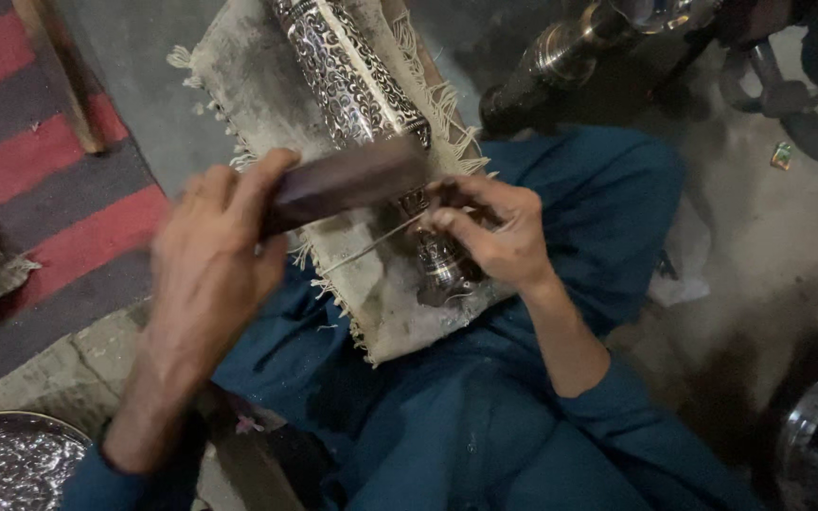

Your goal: The person uses a hammer and chisel to engrave intricate patterns on a silver metal vase. They repeatedly strike the chisel against the vase's surface, rotating it to access different areas.

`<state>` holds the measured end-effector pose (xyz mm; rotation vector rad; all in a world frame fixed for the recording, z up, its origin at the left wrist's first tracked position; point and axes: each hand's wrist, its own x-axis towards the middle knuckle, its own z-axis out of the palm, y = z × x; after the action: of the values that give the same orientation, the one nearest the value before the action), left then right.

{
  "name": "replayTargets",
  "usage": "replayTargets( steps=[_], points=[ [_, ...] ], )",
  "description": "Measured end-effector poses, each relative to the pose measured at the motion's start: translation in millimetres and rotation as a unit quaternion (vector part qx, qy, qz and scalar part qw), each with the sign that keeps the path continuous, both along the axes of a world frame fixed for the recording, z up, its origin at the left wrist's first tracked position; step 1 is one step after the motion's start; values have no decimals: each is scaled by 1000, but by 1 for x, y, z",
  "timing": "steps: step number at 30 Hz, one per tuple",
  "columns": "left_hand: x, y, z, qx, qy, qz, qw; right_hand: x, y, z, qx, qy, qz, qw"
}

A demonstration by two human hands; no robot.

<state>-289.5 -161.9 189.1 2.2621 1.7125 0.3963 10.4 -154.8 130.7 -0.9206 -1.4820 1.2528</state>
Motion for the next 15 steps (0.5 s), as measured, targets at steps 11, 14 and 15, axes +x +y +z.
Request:
replayTargets(
  steps=[11,14,15],
  points=[
    [-3,1,4,-111,-175,-5,978,-2,-7,-1,-11,-18,16,1000],
    [1,9,20,-90,-131,-44,986,-3,-9,-1,6,-12,23,1000],
    [2,12,26,-67,-116,-67,989,-3,-10,-2,12,-3,28,1000]
  ],
)
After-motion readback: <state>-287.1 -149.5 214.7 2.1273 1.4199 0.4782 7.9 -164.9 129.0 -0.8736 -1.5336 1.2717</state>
